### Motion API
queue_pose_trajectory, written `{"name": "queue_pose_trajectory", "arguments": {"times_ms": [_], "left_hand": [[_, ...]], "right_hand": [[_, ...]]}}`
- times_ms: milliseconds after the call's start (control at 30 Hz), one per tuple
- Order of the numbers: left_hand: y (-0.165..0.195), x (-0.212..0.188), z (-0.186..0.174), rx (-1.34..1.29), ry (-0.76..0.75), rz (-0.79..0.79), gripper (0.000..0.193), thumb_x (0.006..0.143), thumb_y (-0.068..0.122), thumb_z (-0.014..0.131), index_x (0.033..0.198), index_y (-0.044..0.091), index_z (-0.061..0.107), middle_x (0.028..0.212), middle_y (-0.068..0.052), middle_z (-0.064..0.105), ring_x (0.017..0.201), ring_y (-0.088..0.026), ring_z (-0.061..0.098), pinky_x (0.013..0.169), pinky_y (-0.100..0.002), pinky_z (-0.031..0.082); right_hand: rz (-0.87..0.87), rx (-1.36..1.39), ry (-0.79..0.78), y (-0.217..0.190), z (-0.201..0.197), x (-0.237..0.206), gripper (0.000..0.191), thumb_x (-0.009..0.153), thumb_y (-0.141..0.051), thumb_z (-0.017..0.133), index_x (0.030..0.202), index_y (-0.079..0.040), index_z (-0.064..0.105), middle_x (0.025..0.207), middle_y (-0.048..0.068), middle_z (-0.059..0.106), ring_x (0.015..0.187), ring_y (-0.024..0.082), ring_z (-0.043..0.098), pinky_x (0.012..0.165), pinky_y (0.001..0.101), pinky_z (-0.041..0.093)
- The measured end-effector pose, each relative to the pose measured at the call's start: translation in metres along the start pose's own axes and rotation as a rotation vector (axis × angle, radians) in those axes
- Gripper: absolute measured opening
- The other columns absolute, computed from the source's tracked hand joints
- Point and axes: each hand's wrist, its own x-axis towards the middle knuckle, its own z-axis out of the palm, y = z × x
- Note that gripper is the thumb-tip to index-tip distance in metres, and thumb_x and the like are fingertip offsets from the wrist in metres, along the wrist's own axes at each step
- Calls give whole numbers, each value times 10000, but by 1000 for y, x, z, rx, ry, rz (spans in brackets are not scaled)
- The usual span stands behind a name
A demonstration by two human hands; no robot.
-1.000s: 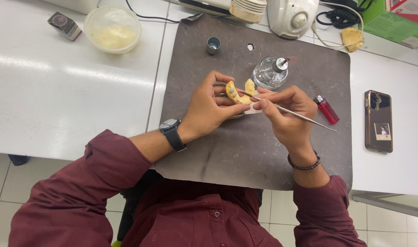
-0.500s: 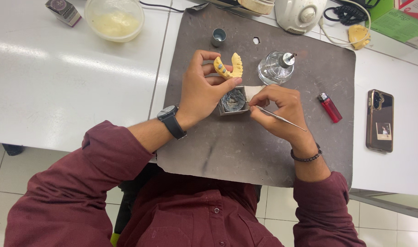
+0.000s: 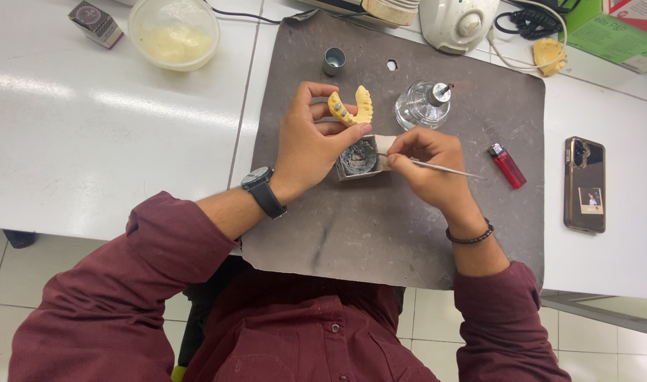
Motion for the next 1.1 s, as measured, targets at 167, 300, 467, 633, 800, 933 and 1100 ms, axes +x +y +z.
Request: {"name": "queue_pose_trajectory", "arguments": {"times_ms": [167,300,467,633,800,933,1100], "left_hand": [[7,-3,2,-19,-56,0,601,892,121,832,1293,-11,405,1204,-211,728,1011,-224,798,839,-272,685],[13,-13,12,-159,-121,-63,609,832,111,859,1245,-30,433,1175,-210,730,1012,-231,785,812,-286,683],[14,-19,16,-140,-193,-73,628,823,141,868,1251,-25,440,1200,-209,702,1029,-236,785,818,-298,691],[13,-18,14,-61,-207,-61,617,836,171,869,1255,-18,456,1199,-206,690,1032,-236,788,829,-299,700],[14,-20,15,-48,-213,-57,599,846,177,860,1249,-18,462,1201,-204,697,1039,-236,787,838,-302,701],[14,-20,15,-26,-215,-14,598,845,175,865,1252,-17,471,1201,-204,702,1054,-243,781,859,-309,702],[14,-21,15,11,-212,20,597,842,188,871,1253,-9,485,1198,-202,720,1066,-252,780,876,-318,698]], "right_hand": [[-8,601,124,2,-23,-3,67,970,28,665,1034,39,684,956,135,744,876,205,755,842,369,640],[-175,605,117,-8,-18,-7,78,985,35,692,1048,15,651,1033,162,757,1016,236,757,1083,470,621],[-256,270,109,-23,-5,-12,175,1024,27,714,936,-17,571,925,163,745,1136,305,760,1162,466,584],[-236,208,117,-34,0,-13,179,1016,32,704,916,-26,568,950,191,732,1136,336,760,1042,415,640],[-224,185,111,-35,4,-15,189,1003,38,704,898,-23,559,989,217,746,1090,323,764,913,367,653],[-273,175,116,-33,2,-14,203,1014,40,715,910,-23,552,950,213,738,1078,305,765,969,378,657],[-263,145,120,-30,2,-13,202,989,49,717,890,-20,556,948,213,735,1071,298,766,946,390,659]]}}
